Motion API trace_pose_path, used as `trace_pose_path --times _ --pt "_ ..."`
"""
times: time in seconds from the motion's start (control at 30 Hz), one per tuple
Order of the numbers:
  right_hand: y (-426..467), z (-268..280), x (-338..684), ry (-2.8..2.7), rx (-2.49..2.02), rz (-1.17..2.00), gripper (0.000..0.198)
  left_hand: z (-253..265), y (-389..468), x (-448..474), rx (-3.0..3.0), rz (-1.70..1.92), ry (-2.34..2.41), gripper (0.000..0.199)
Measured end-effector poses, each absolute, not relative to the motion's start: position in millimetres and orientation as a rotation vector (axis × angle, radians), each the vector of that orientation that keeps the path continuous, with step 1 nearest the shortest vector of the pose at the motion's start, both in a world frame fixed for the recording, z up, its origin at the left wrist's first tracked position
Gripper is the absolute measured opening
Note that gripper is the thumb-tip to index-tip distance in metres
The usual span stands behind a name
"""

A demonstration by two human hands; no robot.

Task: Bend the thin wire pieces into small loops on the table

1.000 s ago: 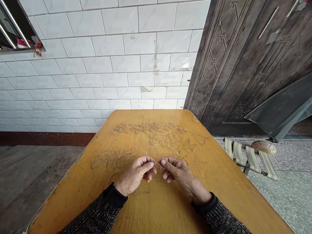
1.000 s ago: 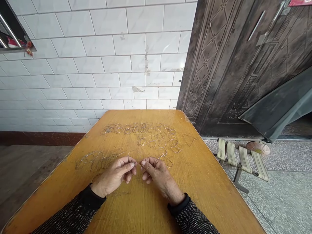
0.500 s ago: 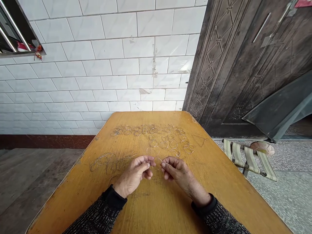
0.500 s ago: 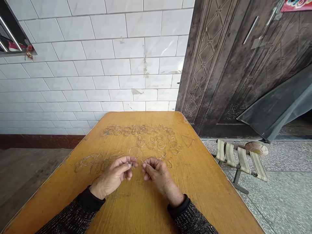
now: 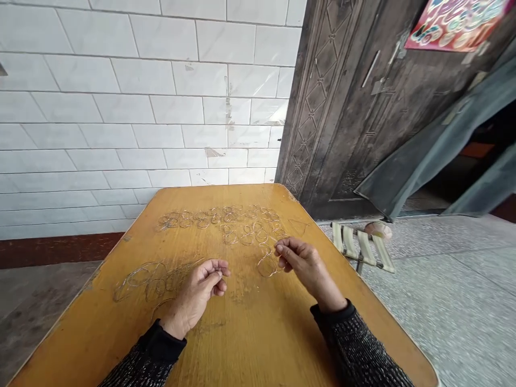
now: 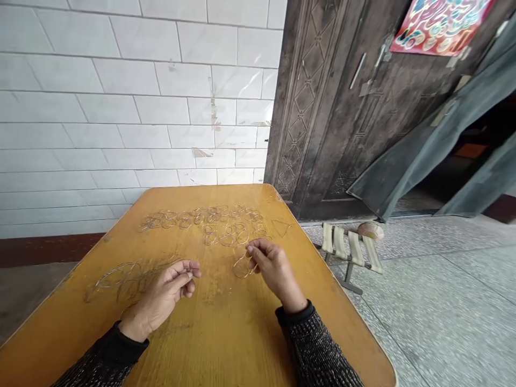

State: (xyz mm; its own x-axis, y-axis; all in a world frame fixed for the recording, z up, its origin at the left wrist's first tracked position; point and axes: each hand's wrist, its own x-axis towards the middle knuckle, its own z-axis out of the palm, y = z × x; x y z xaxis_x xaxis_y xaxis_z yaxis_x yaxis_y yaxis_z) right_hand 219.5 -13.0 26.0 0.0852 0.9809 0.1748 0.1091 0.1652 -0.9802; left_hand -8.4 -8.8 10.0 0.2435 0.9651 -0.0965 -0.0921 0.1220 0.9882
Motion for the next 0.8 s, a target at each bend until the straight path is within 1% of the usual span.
trace_pose_path --times 0.13,0.27,0.63,0.8 --pt "-17 24 258 -1.111 -1.274 0.912 0.030 10 -8 -9 1.188 0.982 0.995 0.019" --pt "-22 10 282 -1.091 -1.375 0.925 0.028 7 -8 -9 1.237 0.943 0.967 0.018" --pt "-12 -10 276 -1.216 -1.568 0.894 0.015 3 -6 -10 1.268 0.898 0.975 0.019" --pt "-13 -14 283 -1.293 -1.717 0.793 0.016 3 -5 -9 1.278 0.894 1.000 0.022"
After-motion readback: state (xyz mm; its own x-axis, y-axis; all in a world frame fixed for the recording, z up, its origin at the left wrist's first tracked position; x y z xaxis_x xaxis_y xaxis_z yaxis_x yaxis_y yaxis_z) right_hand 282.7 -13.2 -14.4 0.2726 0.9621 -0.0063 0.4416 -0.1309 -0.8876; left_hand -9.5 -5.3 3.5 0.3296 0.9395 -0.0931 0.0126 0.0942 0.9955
